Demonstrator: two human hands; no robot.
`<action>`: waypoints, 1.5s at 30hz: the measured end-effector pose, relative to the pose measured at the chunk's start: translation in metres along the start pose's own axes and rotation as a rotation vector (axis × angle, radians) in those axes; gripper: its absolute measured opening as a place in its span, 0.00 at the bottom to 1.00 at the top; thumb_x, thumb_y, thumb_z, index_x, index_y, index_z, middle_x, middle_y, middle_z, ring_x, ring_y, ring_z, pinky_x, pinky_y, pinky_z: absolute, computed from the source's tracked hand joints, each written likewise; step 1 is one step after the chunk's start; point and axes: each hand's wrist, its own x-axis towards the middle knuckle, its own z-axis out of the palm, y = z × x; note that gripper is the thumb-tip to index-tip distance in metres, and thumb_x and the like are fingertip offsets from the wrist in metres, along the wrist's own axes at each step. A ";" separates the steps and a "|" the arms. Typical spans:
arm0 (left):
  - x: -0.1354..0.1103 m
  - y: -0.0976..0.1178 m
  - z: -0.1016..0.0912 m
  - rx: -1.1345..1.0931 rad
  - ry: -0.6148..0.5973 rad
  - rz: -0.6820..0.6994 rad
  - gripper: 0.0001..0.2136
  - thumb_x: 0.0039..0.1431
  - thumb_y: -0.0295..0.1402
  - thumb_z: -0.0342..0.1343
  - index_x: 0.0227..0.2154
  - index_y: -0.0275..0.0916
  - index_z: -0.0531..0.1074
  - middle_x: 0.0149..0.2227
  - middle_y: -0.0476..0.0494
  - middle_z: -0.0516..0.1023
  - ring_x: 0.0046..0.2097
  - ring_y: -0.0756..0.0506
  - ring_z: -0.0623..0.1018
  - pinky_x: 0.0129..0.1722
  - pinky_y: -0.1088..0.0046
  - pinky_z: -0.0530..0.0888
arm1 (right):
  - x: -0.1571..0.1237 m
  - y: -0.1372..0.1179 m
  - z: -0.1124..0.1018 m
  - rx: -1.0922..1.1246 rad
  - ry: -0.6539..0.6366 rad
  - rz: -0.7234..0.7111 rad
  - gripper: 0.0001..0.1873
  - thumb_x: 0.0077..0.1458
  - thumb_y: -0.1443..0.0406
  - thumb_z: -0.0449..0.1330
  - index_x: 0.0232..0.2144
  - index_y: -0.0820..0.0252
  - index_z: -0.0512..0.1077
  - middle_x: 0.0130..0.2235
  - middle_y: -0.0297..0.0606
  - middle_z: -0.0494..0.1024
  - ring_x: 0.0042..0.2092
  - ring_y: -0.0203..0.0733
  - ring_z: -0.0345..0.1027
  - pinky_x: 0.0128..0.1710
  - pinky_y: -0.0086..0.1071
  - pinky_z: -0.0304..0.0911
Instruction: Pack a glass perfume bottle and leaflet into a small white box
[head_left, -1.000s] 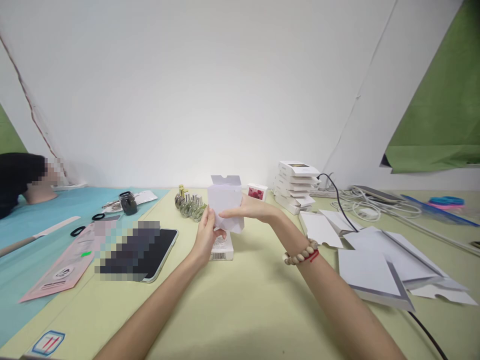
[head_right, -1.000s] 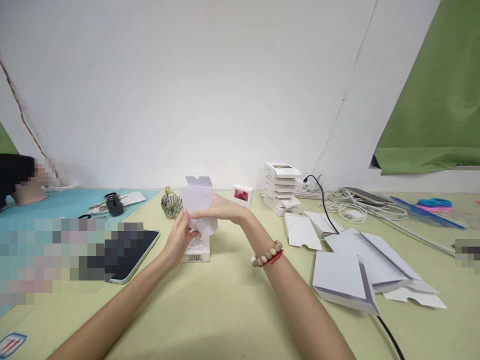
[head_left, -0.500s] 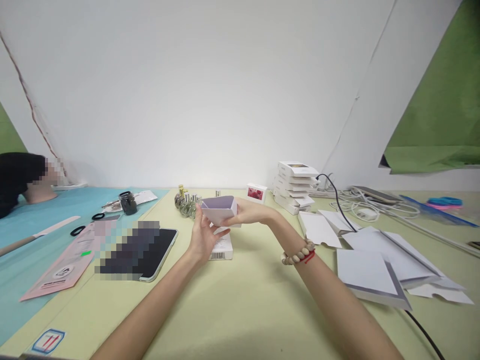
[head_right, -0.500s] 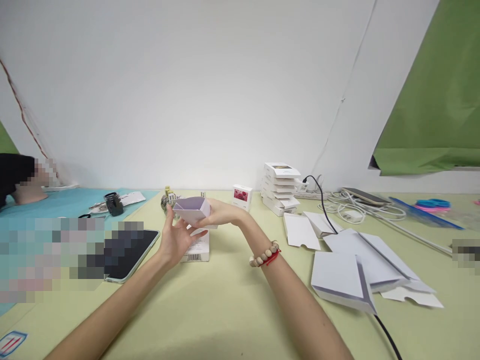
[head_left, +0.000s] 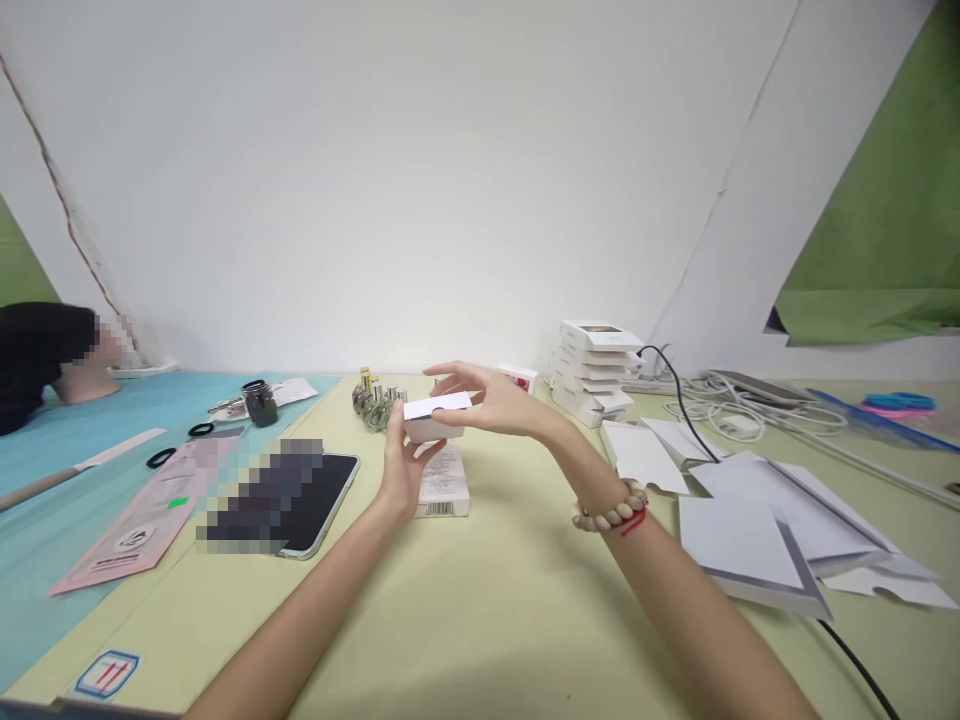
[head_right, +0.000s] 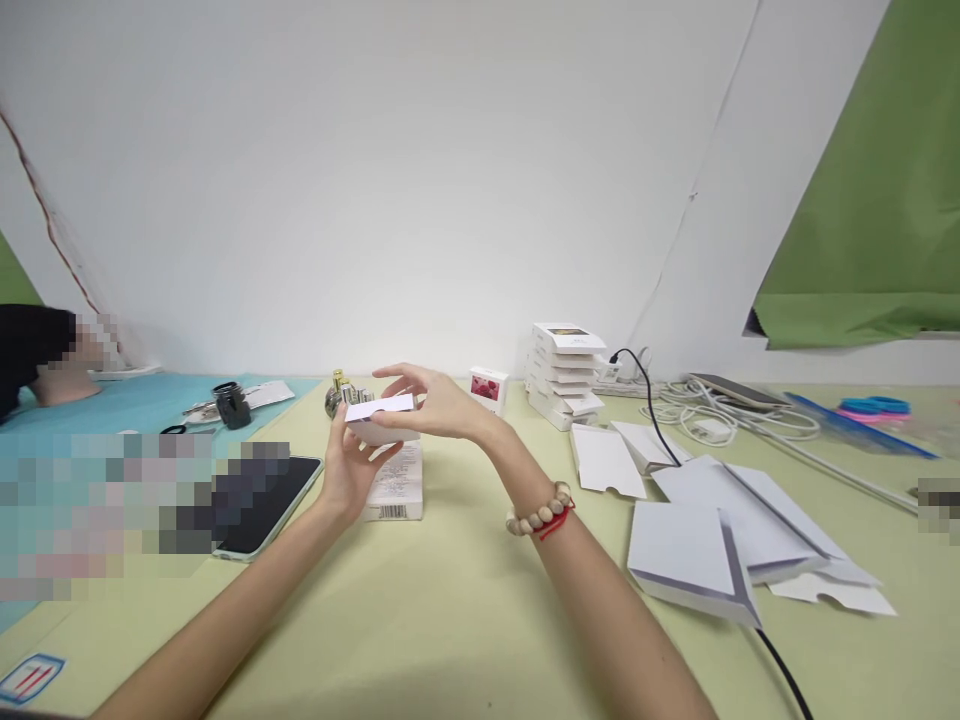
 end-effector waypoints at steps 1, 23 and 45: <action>0.001 -0.001 -0.001 0.009 0.013 0.022 0.28 0.54 0.52 0.51 0.50 0.36 0.61 0.51 0.40 0.57 0.52 0.42 0.62 0.47 0.62 0.69 | -0.001 -0.003 -0.001 -0.021 0.031 -0.018 0.25 0.48 0.56 0.58 0.49 0.54 0.63 0.44 0.39 0.69 0.44 0.37 0.64 0.38 0.29 0.63; 0.000 -0.003 0.002 0.078 0.017 0.026 0.31 0.49 0.54 0.54 0.50 0.39 0.60 0.51 0.41 0.57 0.52 0.42 0.61 0.41 0.71 0.71 | 0.001 0.001 0.006 -0.181 0.103 -0.106 0.10 0.52 0.66 0.52 0.33 0.59 0.73 0.35 0.31 0.73 0.36 0.31 0.65 0.32 0.23 0.58; 0.003 0.003 -0.004 0.315 -0.024 0.072 0.31 0.54 0.58 0.46 0.53 0.42 0.59 0.51 0.41 0.56 0.52 0.45 0.61 0.39 0.77 0.70 | -0.002 -0.020 0.023 -0.645 -0.010 -0.148 0.34 0.49 0.70 0.51 0.58 0.46 0.50 0.52 0.31 0.64 0.43 0.39 0.64 0.35 0.30 0.58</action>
